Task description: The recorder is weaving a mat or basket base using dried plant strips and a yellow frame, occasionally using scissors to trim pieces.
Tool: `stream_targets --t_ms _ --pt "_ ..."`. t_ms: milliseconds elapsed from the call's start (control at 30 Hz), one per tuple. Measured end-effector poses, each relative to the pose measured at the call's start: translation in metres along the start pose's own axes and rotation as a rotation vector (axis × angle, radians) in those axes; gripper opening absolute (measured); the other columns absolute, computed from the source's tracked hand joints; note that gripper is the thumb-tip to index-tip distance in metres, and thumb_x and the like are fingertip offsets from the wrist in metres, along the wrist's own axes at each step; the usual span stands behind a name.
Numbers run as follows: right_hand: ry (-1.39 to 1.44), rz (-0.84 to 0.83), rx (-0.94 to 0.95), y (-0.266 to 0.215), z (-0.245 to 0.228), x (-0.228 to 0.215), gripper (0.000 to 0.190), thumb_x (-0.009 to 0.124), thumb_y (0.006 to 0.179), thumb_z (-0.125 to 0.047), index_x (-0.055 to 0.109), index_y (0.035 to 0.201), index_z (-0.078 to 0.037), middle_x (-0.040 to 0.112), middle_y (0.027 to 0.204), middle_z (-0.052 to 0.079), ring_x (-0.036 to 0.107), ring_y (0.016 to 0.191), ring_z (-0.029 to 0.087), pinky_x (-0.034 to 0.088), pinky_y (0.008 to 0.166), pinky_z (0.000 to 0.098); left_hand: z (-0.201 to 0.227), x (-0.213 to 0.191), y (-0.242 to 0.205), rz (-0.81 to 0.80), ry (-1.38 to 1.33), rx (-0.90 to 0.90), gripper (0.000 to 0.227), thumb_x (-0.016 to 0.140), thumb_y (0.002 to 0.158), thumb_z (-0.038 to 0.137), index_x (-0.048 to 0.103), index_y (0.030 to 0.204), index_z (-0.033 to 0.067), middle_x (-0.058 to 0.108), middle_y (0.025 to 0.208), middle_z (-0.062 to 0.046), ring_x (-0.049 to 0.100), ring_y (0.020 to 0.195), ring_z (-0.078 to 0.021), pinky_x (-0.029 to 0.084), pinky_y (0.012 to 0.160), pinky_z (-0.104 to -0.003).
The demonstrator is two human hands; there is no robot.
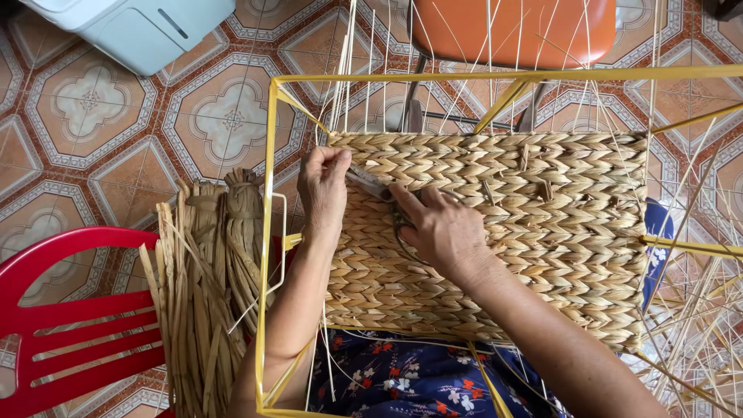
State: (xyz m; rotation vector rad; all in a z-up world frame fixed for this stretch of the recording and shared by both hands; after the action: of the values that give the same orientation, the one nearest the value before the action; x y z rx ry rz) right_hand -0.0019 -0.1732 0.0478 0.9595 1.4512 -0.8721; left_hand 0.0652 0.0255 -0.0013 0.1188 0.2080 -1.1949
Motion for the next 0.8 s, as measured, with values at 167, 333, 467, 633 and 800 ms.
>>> stream_targets --t_ms 167,333,467,633,800 --pt "0.028 -0.075 -0.064 0.002 -0.005 0.010 0.080 0.064 0.093 -0.048 0.028 0.159 -0.024 0.068 0.102 0.013 0.060 0.047 0.011 0.055 0.038 0.0307 0.002 0.001 0.000 0.011 0.040 0.183 0.022 0.068 0.098 0.031 0.067 0.089 0.0104 0.059 0.086 0.002 0.051 0.073 -0.0091 0.048 0.062 -0.025" --pt "0.119 -0.015 -0.065 -0.016 -0.001 0.000 0.075 0.070 0.091 -0.040 0.036 0.156 -0.025 0.072 0.100 0.010 0.059 0.044 0.014 0.054 0.035 0.0315 0.020 0.000 -0.006 -0.007 -0.060 0.251 0.021 0.053 0.108 0.029 0.060 0.099 0.0109 0.064 0.091 -0.002 0.059 0.080 -0.0118 0.054 0.066 -0.027" --pt "0.316 0.351 -0.095 -0.057 0.032 -0.008 0.065 0.074 0.092 -0.030 0.049 0.152 -0.025 0.074 0.111 0.009 0.063 0.055 0.010 0.053 0.042 0.0279 0.025 0.002 -0.017 -0.025 0.169 0.325 0.016 0.046 0.111 0.024 0.052 0.108 0.0097 0.070 0.102 -0.004 0.070 0.092 -0.0114 0.062 0.073 -0.026" --pt "0.160 0.134 0.127 -0.070 0.065 -0.009 0.058 0.074 0.088 -0.038 0.057 0.143 -0.029 0.070 0.085 0.004 0.065 0.056 0.016 0.052 0.037 0.0317 0.028 0.012 -0.028 -0.028 0.425 0.548 0.009 0.064 0.100 0.012 0.056 0.102 0.0072 0.066 0.097 -0.009 0.065 0.083 -0.0168 0.059 0.070 -0.030" --pt "0.129 0.106 0.120 -0.059 0.060 0.002 0.053 0.070 0.091 -0.043 0.056 0.141 -0.036 0.069 0.088 0.002 0.066 0.060 0.017 0.052 0.039 0.0323 0.026 0.021 -0.024 0.008 0.556 0.726 0.016 0.071 0.095 0.011 0.055 0.093 0.0092 0.062 0.090 -0.005 0.062 0.083 -0.0188 0.056 0.076 -0.034"
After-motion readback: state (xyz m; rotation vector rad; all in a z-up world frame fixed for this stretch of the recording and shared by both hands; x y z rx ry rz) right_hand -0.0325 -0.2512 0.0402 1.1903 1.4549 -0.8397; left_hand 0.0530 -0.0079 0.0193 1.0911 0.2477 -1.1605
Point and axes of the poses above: each hand's wrist, its own y-axis towards the middle knuckle, its own x-axis out of the palm, z = x × y, the point moved 7 cm from there along y, towards the middle knuckle
